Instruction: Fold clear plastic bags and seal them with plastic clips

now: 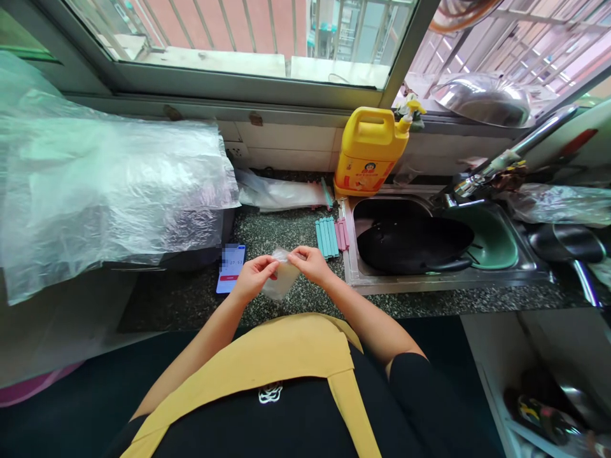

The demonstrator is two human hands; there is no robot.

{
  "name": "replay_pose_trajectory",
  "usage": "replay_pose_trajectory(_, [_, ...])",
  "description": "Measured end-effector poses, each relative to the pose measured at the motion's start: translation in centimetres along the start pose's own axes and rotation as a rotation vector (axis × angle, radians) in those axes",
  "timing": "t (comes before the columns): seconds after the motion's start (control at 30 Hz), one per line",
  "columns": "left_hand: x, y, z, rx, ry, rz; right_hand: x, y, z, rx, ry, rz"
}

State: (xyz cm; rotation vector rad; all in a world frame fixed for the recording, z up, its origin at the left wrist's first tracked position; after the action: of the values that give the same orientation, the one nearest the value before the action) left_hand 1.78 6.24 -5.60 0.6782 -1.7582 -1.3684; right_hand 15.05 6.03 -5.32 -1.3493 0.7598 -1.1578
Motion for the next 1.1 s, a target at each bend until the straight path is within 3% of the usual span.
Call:
replay_pose_trajectory(0.07, [-0.1, -0.3, 0.4, 0.015, 0.025, 0.008, -0.3, 0.3, 0.7, -0.013, -0.004, 0.009])
replay_pose_trajectory(0.13, [-0.1, -0.5, 0.9, 0.027, 0.049, 0.014, -0.4, 0.9, 2.7, 0.006, 0.047, 0.001])
replay_pose_trajectory(0.2, [0.0, -0.6, 1.3, 0.042, 0.071, 0.016, -0.4, 1.7, 6.3, 0.121, 0.18, -0.073])
replay_pose_trajectory(0.27, [0.1, -0.6, 1.6, 0.049, 0.086, 0.014, 0.0, 2.7, 10.6, 0.349, 0.325, -0.24])
replay_pose_trajectory(0.33, [0.1, -0.6, 1.8, 0.038, 0.097, 0.009, 0.3, 3.3, 14.3, 0.439, 0.399, -0.318])
replay_pose_trajectory(0.47, [-0.1, -0.6, 2.2, -0.053, 0.124, -0.019, 0.6, 4.6, 18.9, 0.581, 0.463, -0.486])
replay_pose_trajectory(0.57, [-0.4, -1.0, 2.3, -0.101, 0.121, -0.026, 0.2, 6.0, 19.5, 0.669, 0.434, -0.627])
replay_pose_trajectory(0.8, [-0.8, -1.9, 2.0, -0.109, 0.091, -0.008, -0.8, 8.6, 18.7, 0.773, 0.299, -0.857])
replay_pose_trajectory(1.0, [-0.9, -2.0, 2.0, -0.169, 0.108, -0.012, -1.0, 9.6, 18.1, 0.797, 0.227, -0.926])
replay_pose_trajectory(1.1, [-1.0, -2.3, 3.7, -0.337, 0.196, 0.004, -0.9, 9.6, 17.9, 0.8, 0.232, -0.925])
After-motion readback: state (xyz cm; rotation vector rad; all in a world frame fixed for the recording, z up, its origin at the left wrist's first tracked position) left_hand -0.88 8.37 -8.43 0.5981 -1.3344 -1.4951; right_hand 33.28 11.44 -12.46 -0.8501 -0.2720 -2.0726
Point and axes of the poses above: each hand's wrist, its own x-axis away from the middle knuckle, its own z-axis out of the back of the hand, y = z × x, the point moved 9 cm from there along -x, towards the middle knuckle, and after that the axes turned 15 degrees about -y, right-handed, at the moved point
